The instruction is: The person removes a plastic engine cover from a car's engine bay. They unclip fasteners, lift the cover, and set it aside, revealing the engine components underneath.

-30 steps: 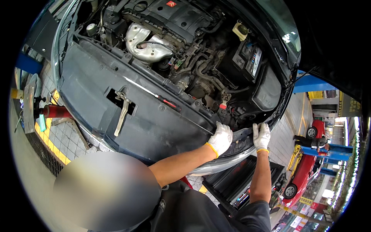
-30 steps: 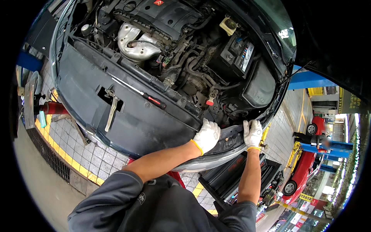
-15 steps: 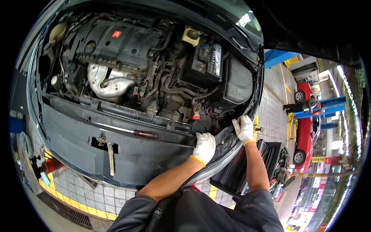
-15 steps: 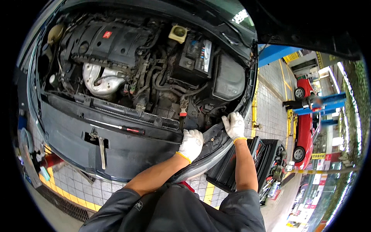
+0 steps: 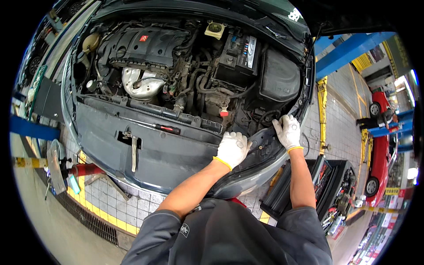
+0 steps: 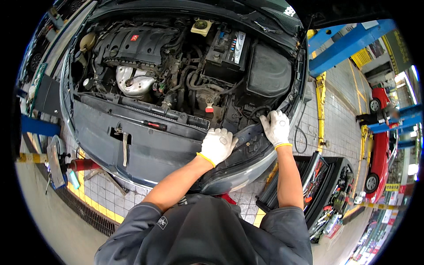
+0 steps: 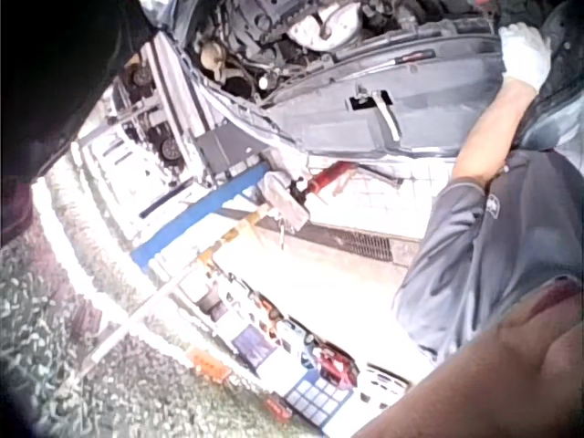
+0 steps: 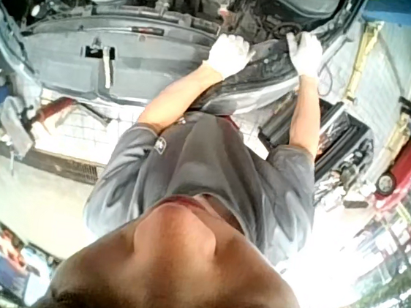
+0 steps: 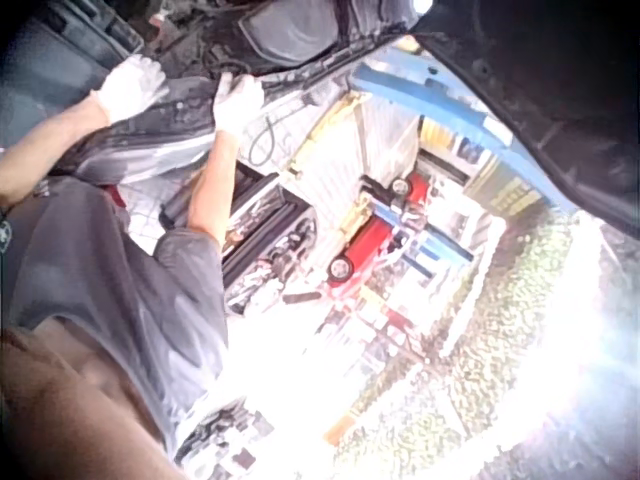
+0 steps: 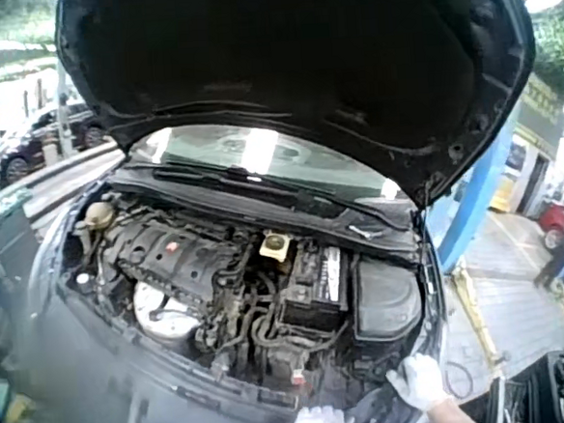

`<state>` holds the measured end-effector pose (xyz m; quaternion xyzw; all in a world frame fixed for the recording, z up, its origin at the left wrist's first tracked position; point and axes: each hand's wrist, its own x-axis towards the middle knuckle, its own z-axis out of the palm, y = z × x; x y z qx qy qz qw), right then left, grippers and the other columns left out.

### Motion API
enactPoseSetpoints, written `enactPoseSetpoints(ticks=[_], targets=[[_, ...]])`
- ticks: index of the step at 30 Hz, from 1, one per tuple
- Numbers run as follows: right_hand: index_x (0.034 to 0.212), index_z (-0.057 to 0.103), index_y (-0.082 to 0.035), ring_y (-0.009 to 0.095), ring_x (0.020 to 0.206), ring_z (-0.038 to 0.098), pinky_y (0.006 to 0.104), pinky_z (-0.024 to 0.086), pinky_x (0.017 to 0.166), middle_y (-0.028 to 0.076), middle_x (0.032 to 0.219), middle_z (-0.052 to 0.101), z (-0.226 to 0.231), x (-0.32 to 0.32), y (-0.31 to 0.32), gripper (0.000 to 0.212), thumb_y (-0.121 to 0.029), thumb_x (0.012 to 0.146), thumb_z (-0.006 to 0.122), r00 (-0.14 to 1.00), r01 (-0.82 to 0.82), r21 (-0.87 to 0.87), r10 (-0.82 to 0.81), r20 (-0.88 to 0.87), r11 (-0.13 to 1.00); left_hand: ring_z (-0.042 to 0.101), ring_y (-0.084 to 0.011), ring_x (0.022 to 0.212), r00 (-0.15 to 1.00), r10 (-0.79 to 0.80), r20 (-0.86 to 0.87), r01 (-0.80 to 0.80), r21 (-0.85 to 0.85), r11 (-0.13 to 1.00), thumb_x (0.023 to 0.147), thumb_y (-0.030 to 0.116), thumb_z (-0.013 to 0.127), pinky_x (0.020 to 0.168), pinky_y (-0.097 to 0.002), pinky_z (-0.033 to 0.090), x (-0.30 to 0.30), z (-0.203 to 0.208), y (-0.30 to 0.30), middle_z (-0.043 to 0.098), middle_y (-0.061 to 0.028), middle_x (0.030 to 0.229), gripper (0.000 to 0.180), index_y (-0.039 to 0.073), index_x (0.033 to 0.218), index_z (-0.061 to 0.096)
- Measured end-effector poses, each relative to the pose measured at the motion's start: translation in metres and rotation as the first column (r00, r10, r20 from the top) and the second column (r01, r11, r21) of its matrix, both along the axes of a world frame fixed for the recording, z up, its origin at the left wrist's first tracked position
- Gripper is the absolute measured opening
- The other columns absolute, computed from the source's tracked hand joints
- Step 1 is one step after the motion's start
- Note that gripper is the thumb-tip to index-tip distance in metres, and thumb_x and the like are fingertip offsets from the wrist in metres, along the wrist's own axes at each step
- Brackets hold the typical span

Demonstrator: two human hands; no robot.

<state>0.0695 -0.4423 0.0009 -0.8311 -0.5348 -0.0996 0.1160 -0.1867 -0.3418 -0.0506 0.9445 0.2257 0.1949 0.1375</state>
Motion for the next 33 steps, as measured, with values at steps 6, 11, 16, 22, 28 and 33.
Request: enactPoseSetpoints(ticks=[6,11,16,22,28,33], targets=[[0.103,0.076,-0.006,0.043,0.099,0.073,0.05,0.057,0.085,0.021,0.1,0.076,0.084,0.03,0.046,0.042,-0.047,0.104,0.066,0.971,0.044,-0.06,-0.057,-0.231,0.997,0.069,-0.0309,0.071,0.989,0.101,0.109,-0.111,0.095,0.989,0.101,0.038,0.07,0.072,-0.045,0.054,0.003,-0.003,-0.005,0.068,-0.0109,0.075,0.033,0.012,0.081,0.072],[0.115,0.076,-0.005,0.041,0.105,0.075,0.0452,0.058,0.09,0.022,0.111,0.077,0.109,0.064,0.081,0.04,-0.043,0.105,0.069,0.927,-0.016,0.26,0.111,-0.357,0.965,0.071,-0.0292,0.074,0.97,0.232,0.067,-0.239,0.109,0.965,0.1,0.038,0.071,0.076,-0.044,0.056,0.013,0.002,-0.007,0.068,-0.0091,0.073,0.034,0.013,0.076,0.073],[0.12,0.075,0.001,0.013,0.1,0.069,0.0298,0.055,0.09,0.009,0.107,0.078,0.084,0.107,0.014,0.031,-0.028,0.108,0.07,0.675,0.258,0.44,0.166,-0.719,0.86,0.07,-0.0322,0.067,0.982,0.19,-0.022,-0.185,0.157,0.97,0.1,0.036,0.068,0.067,-0.0478,0.056,0.031,0.011,-0.011,0.068,-0.0108,0.07,0.035,0.012,0.076,0.072],[0.123,0.076,-0.008,0.038,0.108,0.072,0.0453,0.058,0.097,0.018,0.119,0.074,0.061,0.084,-0.104,0.037,-0.039,0.105,0.069,0.831,0.309,0.383,-0.051,-0.553,0.871,0.072,-0.0371,0.072,0.907,0.233,-0.35,-0.199,0.13,0.971,0.104,0.035,0.057,0.065,-0.0519,0.057,0.04,0.02,-0.047,0.073,-0.0151,0.077,0.039,0.014,0.076,0.074],[0.115,0.074,-0.007,0.036,0.109,0.072,0.0444,0.056,0.098,0.017,0.114,0.074,0.021,0.068,-0.203,0.03,-0.034,0.103,0.07,0.694,0.57,0.46,-0.099,-0.713,0.681,0.072,-0.036,0.075,0.954,0.245,-0.174,-0.163,0.388,0.907,0.111,0.036,0.057,0.067,-0.0488,0.056,0.028,0.013,-0.026,0.073,-0.0126,0.085,0.04,0.007,0.088,0.073],[0.12,0.074,-0.007,0.034,0.113,0.073,0.0456,0.058,0.1,0.018,0.121,0.074,-0.075,0.05,-0.339,0.032,-0.033,0.102,0.072,0.378,0.923,0.229,-0.615,-0.692,0.309,0.074,-0.0385,0.078,0.939,0.25,-0.235,-0.162,0.339,0.927,0.114,0.039,0.052,0.068,-0.0492,0.056,0.034,0.008,-0.027,0.078,-0.016,0.092,0.05,0.004,0.09,0.077]])
